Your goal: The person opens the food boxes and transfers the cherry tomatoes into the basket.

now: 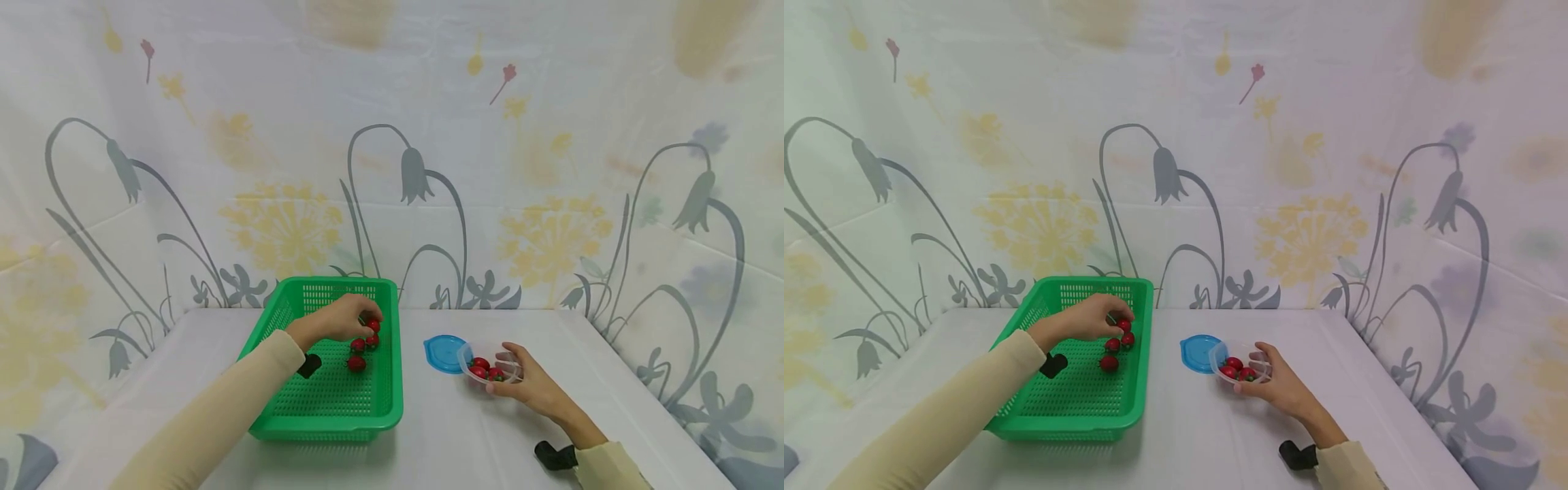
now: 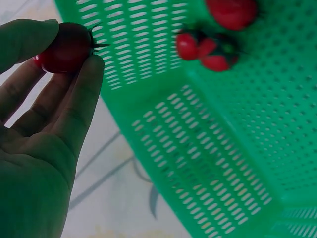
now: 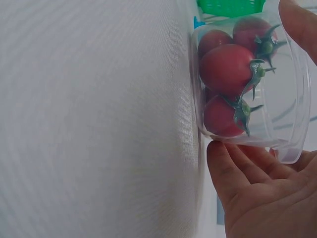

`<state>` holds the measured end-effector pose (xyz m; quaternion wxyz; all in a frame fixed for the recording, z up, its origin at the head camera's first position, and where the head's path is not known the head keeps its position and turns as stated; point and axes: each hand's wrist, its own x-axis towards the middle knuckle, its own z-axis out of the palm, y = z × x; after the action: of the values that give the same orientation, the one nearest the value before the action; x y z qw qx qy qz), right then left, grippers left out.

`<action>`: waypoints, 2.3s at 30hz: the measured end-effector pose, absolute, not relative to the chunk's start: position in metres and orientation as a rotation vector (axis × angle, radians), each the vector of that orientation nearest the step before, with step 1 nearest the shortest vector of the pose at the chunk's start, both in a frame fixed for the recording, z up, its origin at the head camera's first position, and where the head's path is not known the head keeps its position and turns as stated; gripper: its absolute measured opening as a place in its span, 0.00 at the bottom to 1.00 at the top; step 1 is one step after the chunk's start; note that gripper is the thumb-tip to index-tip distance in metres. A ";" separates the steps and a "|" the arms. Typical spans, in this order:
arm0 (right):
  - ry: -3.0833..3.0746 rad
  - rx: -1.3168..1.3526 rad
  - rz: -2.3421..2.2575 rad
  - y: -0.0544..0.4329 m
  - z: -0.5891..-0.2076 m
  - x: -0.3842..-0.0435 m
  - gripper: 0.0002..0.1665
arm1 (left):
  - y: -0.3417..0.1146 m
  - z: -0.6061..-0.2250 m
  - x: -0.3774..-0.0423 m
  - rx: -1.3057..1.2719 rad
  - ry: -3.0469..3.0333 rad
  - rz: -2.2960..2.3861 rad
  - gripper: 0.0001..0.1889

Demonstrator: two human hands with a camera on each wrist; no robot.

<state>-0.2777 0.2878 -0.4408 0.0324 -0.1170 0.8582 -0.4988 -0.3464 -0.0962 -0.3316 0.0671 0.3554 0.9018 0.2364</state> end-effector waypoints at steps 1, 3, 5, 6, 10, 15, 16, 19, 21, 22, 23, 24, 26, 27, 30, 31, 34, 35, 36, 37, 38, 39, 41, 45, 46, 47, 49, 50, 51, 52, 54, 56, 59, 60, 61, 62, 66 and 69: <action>2.644 -0.359 -1.534 0.288 -0.441 -0.278 0.57 | -0.097 -0.335 -0.347 1.057 2.714 0.711 0.14; 2.646 -0.352 -1.532 0.288 -0.441 -0.278 0.57 | -0.099 -0.340 -0.347 1.033 2.704 0.709 0.14; 2.655 -0.354 -1.516 0.288 -0.442 -0.278 0.57 | -0.100 -0.346 -0.348 1.029 2.695 0.692 0.14; 2.656 -0.348 -1.514 0.288 -0.442 -0.278 0.57 | -0.100 -0.348 -0.349 1.033 2.688 0.687 0.13; 2.661 -0.355 -1.510 0.289 -0.443 -0.279 0.57 | -0.099 -0.355 -0.350 1.040 2.675 0.625 0.11; 2.663 -0.360 -1.515 0.289 -0.444 -0.279 0.57 | -0.096 -0.362 -0.350 1.025 2.681 0.560 0.12; 2.660 -0.357 -1.519 0.289 -0.444 -0.279 0.57 | -0.096 -0.363 -0.350 1.026 2.681 0.551 0.12; 2.656 -0.351 -1.518 0.289 -0.444 -0.279 0.58 | -0.095 -0.365 -0.350 1.023 2.677 0.540 0.13; 2.655 -0.347 -1.516 0.289 -0.444 -0.279 0.58 | -0.095 -0.366 -0.349 1.021 2.678 0.533 0.13; 2.653 -0.339 -1.522 0.288 -0.444 -0.279 0.58 | -0.094 -0.366 -0.349 1.018 2.678 0.532 0.14; 2.655 -0.342 -1.521 0.289 -0.444 -0.279 0.58 | -0.094 -0.367 -0.349 1.017 2.679 0.530 0.14; 2.656 -0.343 -1.520 0.289 -0.445 -0.279 0.58 | -0.094 -0.368 -0.349 1.020 2.680 0.529 0.14; 2.660 -0.348 -1.518 0.289 -0.445 -0.278 0.57 | -0.094 -0.369 -0.350 1.025 2.679 0.530 0.14; 2.661 -0.350 -1.517 0.289 -0.445 -0.278 0.57 | -0.095 -0.370 -0.350 1.028 2.676 0.532 0.14; 2.663 -0.354 -1.515 0.289 -0.445 -0.279 0.57 | -0.095 -0.371 -0.350 1.031 2.665 0.550 0.14; 2.662 -0.355 -1.514 0.289 -0.445 -0.279 0.57 | -0.095 -0.371 -0.350 1.032 2.659 0.556 0.14; 2.660 -0.351 -1.516 0.288 -0.444 -0.278 0.58 | -0.096 -0.370 -0.349 1.037 2.651 0.571 0.13; 2.661 -0.359 -1.510 0.288 -0.444 -0.277 0.57 | -0.096 -0.370 -0.349 1.041 2.649 0.573 0.13; 2.659 -0.354 -1.513 0.288 -0.443 -0.277 0.57 | -0.096 -0.369 -0.349 1.042 2.647 0.581 0.13; 2.658 -0.351 -1.513 0.287 -0.443 -0.277 0.57 | -0.096 -0.369 -0.349 1.043 2.646 0.587 0.13; 2.659 -0.348 -1.513 0.287 -0.443 -0.276 0.57 | -0.097 -0.369 -0.349 1.043 2.645 0.593 0.13; 2.660 -0.354 -1.507 0.287 -0.442 -0.276 0.57 | -0.097 -0.368 -0.349 1.044 2.644 0.597 0.13; 2.663 -0.365 -1.503 0.287 -0.442 -0.276 0.57 | -0.098 -0.367 -0.350 1.045 2.649 0.603 0.13; 2.673 -0.371 -1.496 0.287 -0.441 -0.276 0.57 | -0.097 -0.362 -0.350 1.059 2.663 0.605 0.12; 2.675 -0.359 -1.497 0.287 -0.441 -0.276 0.57 | -0.096 -0.360 -0.350 1.068 2.667 0.603 0.12; 2.676 -0.355 -1.492 0.287 -0.441 -0.276 0.57 | -0.095 -0.357 -0.350 1.078 2.670 0.600 0.12; 2.678 -0.342 -1.487 0.287 -0.442 -0.277 0.57 | -0.092 -0.352 -0.348 1.113 2.679 0.602 0.12; 2.677 -0.334 -1.487 0.287 -0.442 -0.278 0.57 | -0.090 -0.349 -0.347 1.127 2.684 0.611 0.12; 2.679 -0.336 -1.482 0.288 -0.443 -0.278 0.57 | -0.087 -0.346 -0.347 1.142 2.691 0.626 0.12; 2.677 -0.325 -1.486 0.288 -0.443 -0.278 0.57 | -0.085 -0.343 -0.346 1.157 2.694 0.644 0.12; 2.680 -0.333 -1.482 0.288 -0.443 -0.279 0.57 | -0.079 -0.337 -0.345 1.181 2.707 0.688 0.13; 2.681 -0.332 -1.481 0.288 -0.443 -0.279 0.57 | -0.073 -0.332 -0.343 1.190 2.712 0.728 0.13; 2.674 -0.343 -1.486 0.288 -0.441 -0.279 0.57 | -0.063 -0.325 -0.342 1.209 2.710 0.761 0.12; 2.671 -0.334 -1.492 0.287 -0.441 -0.278 0.57 | -0.060 -0.323 -0.342 1.213 2.705 0.762 0.12; 2.669 -0.332 -1.494 0.287 -0.441 -0.278 0.57 | -0.056 -0.322 -0.341 1.220 2.694 0.776 0.11; 2.670 -0.336 -1.495 0.287 -0.441 -0.278 0.57 | -0.053 -0.320 -0.341 1.225 2.685 0.786 0.11; 2.668 -0.327 -1.502 0.287 -0.442 -0.278 0.58 | -0.037 -0.316 -0.340 1.254 2.652 0.803 0.10; 2.660 -0.312 -1.511 0.287 -0.442 -0.279 0.58 | -0.023 -0.314 -0.337 1.276 2.633 0.792 0.10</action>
<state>-0.2786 0.2871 -0.4418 0.0333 -0.1013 0.8646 -0.4910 -0.3373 -0.0231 -0.3138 0.0553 0.4204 0.8673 0.2608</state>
